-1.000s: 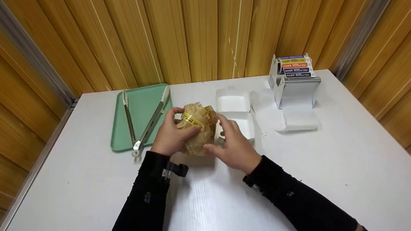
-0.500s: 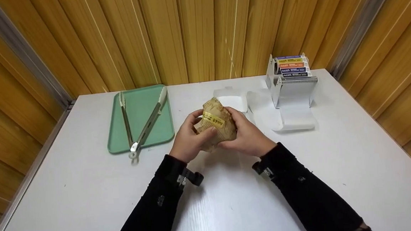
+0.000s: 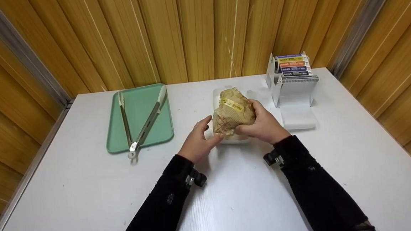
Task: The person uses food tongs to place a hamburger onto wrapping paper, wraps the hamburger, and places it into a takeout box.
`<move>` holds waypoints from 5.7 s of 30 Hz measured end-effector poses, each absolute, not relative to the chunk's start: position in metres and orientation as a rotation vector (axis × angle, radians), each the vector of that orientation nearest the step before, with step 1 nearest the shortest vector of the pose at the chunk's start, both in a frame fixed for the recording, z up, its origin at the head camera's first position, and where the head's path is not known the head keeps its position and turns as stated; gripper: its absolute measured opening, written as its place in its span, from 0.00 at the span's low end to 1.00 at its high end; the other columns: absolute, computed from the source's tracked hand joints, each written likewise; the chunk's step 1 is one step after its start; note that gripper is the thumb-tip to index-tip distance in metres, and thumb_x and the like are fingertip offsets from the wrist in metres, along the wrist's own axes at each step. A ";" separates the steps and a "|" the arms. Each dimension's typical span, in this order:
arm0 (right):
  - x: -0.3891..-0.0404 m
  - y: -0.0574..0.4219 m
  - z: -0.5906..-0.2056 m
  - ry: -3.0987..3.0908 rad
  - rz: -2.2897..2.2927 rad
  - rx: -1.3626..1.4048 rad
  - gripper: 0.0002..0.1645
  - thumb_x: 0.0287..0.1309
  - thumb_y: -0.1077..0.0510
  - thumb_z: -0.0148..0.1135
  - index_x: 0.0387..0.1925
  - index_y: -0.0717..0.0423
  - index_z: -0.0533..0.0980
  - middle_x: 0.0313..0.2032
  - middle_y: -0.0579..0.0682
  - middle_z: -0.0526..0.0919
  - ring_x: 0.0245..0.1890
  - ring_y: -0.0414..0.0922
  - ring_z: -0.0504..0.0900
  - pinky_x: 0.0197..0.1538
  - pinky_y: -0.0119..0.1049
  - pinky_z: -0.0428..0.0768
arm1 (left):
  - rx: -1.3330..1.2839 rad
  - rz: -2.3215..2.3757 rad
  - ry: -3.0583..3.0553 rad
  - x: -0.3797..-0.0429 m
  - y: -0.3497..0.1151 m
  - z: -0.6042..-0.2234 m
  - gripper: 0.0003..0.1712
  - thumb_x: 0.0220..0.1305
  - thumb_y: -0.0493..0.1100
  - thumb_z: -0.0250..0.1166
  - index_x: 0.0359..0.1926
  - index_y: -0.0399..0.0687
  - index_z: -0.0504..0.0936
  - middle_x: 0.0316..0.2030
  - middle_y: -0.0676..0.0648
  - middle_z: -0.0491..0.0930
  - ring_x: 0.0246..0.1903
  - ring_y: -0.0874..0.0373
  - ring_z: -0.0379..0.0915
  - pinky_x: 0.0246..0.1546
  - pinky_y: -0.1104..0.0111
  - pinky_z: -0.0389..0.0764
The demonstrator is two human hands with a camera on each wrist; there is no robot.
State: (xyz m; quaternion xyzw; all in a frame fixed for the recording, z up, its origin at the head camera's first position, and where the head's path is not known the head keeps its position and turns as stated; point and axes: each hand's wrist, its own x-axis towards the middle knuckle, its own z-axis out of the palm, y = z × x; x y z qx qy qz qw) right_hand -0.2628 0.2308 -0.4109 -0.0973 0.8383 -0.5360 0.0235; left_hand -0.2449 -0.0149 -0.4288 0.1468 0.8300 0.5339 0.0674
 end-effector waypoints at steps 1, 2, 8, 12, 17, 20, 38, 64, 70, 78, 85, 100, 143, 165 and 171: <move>-0.265 0.232 -0.413 2.610 -1.653 -0.286 0.64 0.45 0.57 0.83 0.79 0.54 0.55 0.70 0.60 0.71 0.68 0.57 0.73 0.76 0.55 0.68 | 0.436 1.586 2.514 -0.246 -0.013 -0.430 0.47 0.71 0.53 0.68 0.82 0.44 0.58 0.81 0.40 0.59 0.77 0.40 0.60 0.77 0.47 0.65; -0.267 0.234 -0.415 2.625 -1.640 -0.279 0.65 0.45 0.58 0.83 0.79 0.55 0.54 0.71 0.60 0.70 0.69 0.58 0.73 0.77 0.56 0.67 | 0.431 1.562 2.523 -0.246 -0.012 -0.431 0.47 0.71 0.53 0.68 0.82 0.45 0.58 0.80 0.40 0.60 0.77 0.40 0.61 0.77 0.47 0.65; -0.273 0.232 -0.422 2.763 -1.446 -0.247 0.67 0.44 0.58 0.81 0.81 0.57 0.52 0.74 0.62 0.63 0.72 0.60 0.69 0.80 0.57 0.62 | 0.477 1.414 2.584 -0.248 -0.006 -0.435 0.44 0.72 0.51 0.68 0.82 0.47 0.60 0.75 0.42 0.71 0.74 0.41 0.67 0.75 0.50 0.69; -0.273 0.228 -0.422 2.822 -1.250 -0.220 0.67 0.43 0.56 0.80 0.81 0.54 0.52 0.73 0.62 0.63 0.70 0.60 0.71 0.78 0.60 0.65 | 0.452 1.366 2.600 -0.247 -0.005 -0.435 0.43 0.71 0.49 0.69 0.80 0.47 0.61 0.71 0.43 0.75 0.71 0.42 0.71 0.72 0.52 0.73; -0.272 0.228 -0.421 2.783 -1.151 -0.257 0.66 0.42 0.54 0.83 0.80 0.55 0.55 0.72 0.61 0.65 0.68 0.60 0.71 0.76 0.60 0.67 | 0.438 1.314 2.626 -0.247 -0.006 -0.434 0.46 0.69 0.47 0.71 0.80 0.48 0.57 0.70 0.42 0.76 0.70 0.45 0.74 0.70 0.54 0.75; -0.272 0.228 -0.421 2.753 -1.133 -0.317 0.64 0.42 0.54 0.84 0.77 0.57 0.58 0.71 0.62 0.67 0.68 0.59 0.71 0.76 0.60 0.67 | 0.484 1.266 2.650 -0.248 -0.006 -0.434 0.49 0.67 0.45 0.73 0.82 0.48 0.56 0.71 0.41 0.75 0.68 0.46 0.75 0.70 0.55 0.76; -0.272 0.229 -0.422 2.658 -0.975 -0.499 0.65 0.39 0.51 0.87 0.78 0.47 0.60 0.66 0.58 0.72 0.64 0.55 0.71 0.68 0.57 0.74 | 0.669 1.110 2.564 -0.263 -0.015 -0.430 0.75 0.50 0.49 0.84 0.86 0.49 0.41 0.81 0.40 0.57 0.77 0.46 0.60 0.78 0.53 0.64; -0.267 0.214 -0.408 2.811 -0.535 -0.650 0.59 0.50 0.45 0.82 0.81 0.38 0.61 0.77 0.49 0.70 0.59 0.55 0.67 0.63 0.55 0.57 | 0.644 0.755 2.751 -0.257 -0.012 -0.422 0.60 0.55 0.58 0.78 0.84 0.66 0.56 0.83 0.47 0.55 0.77 0.40 0.57 0.75 0.45 0.63; -0.284 0.225 -0.397 2.694 -0.704 -0.582 0.48 0.66 0.38 0.69 0.81 0.45 0.63 0.77 0.56 0.69 0.70 0.61 0.71 0.73 0.59 0.65 | 0.702 0.656 2.802 -0.251 -0.009 -0.418 0.49 0.61 0.50 0.71 0.82 0.67 0.61 0.83 0.52 0.55 0.81 0.40 0.52 0.78 0.43 0.57; -0.324 0.226 -0.392 2.746 -0.921 -0.187 0.41 0.79 0.45 0.47 0.81 0.65 0.54 0.75 0.70 0.66 0.76 0.63 0.66 0.78 0.55 0.65 | 0.681 0.614 2.819 -0.250 -0.007 -0.421 0.48 0.62 0.51 0.69 0.81 0.67 0.62 0.83 0.51 0.55 0.81 0.40 0.50 0.78 0.42 0.57; -0.339 0.219 -0.401 2.711 -0.948 -0.088 0.46 0.76 0.49 0.48 0.82 0.69 0.47 0.75 0.70 0.67 0.76 0.60 0.68 0.77 0.51 0.68 | 0.695 0.604 2.816 -0.249 -0.006 -0.422 0.48 0.62 0.52 0.69 0.82 0.67 0.61 0.83 0.51 0.55 0.81 0.40 0.50 0.79 0.43 0.57; -0.325 0.216 -0.390 2.608 -1.488 0.008 0.44 0.76 0.51 0.55 0.84 0.53 0.50 0.74 0.66 0.66 0.72 0.59 0.71 0.70 0.50 0.74 | 0.675 0.602 2.816 -0.251 -0.006 -0.423 0.48 0.62 0.51 0.68 0.82 0.67 0.61 0.84 0.50 0.52 0.82 0.42 0.48 0.81 0.45 0.54; -0.268 0.227 -0.412 2.570 -1.464 -0.456 0.40 0.70 0.64 0.60 0.80 0.50 0.61 0.81 0.53 0.61 0.79 0.51 0.62 0.76 0.50 0.71 | 0.205 1.194 2.815 -0.257 -0.015 -0.426 0.43 0.59 0.48 0.80 0.71 0.41 0.72 0.59 0.43 0.81 0.54 0.52 0.78 0.60 0.59 0.79; -0.255 0.221 -0.424 2.462 -1.423 -0.425 0.53 0.62 0.76 0.58 0.83 0.46 0.52 0.85 0.50 0.49 0.81 0.51 0.60 0.77 0.42 0.67 | 0.213 1.201 2.822 -0.256 -0.018 -0.430 0.41 0.60 0.44 0.78 0.70 0.38 0.71 0.60 0.40 0.83 0.60 0.49 0.80 0.65 0.56 0.79; -0.255 0.219 -0.423 2.525 -1.414 -0.377 0.48 0.66 0.72 0.60 0.82 0.46 0.56 0.84 0.52 0.54 0.78 0.54 0.67 0.74 0.44 0.72 | 0.244 1.191 2.814 -0.255 -0.018 -0.430 0.61 0.60 0.44 0.79 0.85 0.49 0.51 0.70 0.39 0.77 0.69 0.48 0.75 0.71 0.56 0.74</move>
